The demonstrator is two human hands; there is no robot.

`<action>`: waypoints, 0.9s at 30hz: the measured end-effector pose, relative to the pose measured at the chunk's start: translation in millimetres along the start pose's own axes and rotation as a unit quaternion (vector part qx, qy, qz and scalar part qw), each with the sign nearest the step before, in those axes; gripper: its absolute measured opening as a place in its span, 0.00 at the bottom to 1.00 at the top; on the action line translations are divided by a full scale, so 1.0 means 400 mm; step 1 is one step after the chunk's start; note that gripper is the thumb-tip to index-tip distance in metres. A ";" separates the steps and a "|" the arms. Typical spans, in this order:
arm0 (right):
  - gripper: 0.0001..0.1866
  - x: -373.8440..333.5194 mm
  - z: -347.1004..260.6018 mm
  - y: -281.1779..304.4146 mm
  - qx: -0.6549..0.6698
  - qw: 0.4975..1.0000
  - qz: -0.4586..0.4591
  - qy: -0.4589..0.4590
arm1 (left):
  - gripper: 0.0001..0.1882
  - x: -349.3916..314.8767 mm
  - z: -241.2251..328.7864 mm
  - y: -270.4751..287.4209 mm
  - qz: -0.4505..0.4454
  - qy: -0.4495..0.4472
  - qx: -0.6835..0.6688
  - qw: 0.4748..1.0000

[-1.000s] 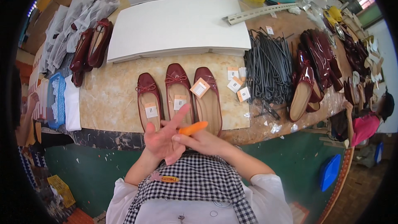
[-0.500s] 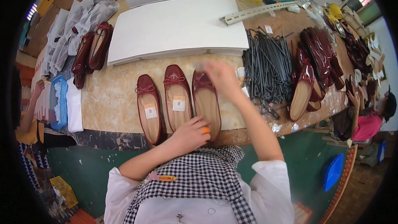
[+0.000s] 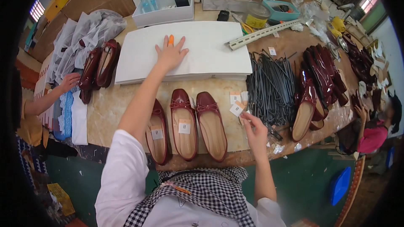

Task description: The person places small white paper tags inside maroon patent leather flats and secures them with orange tape. They then stuff white tissue paper into the shoes to maintain their shape and place the finished pairs onto a pile on the table.

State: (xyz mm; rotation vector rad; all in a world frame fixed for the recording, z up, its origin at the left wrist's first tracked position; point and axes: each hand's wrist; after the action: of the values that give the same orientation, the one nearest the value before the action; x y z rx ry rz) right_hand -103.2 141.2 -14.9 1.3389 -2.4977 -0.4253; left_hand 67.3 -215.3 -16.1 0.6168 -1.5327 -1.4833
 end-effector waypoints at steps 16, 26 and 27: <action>0.28 -0.117 -0.160 -0.065 0.401 0.813 -0.265 -0.329 | 0.09 -0.623 0.247 0.273 0.080 -0.213 -0.435 0.871; 0.31 -0.055 -0.087 -0.041 0.054 0.978 -0.191 -0.063 | 0.18 -0.583 0.264 0.246 -0.247 0.109 -0.665 0.696; 0.29 -0.017 -0.080 -0.021 0.096 0.966 -0.197 -0.140 | 0.18 -0.601 0.267 0.235 -0.250 -0.044 -0.478 0.841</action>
State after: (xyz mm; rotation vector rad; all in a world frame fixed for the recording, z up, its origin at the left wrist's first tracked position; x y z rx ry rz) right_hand -81.1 138.3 10.5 1.9933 -2.5377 -0.4923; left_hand 113.4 57.3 25.5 0.3304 -0.5037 -2.4255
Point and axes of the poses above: each hand's wrist, its own x-axis towards the middle knuckle, its own y-axis out of the back of the hand, z = x × y
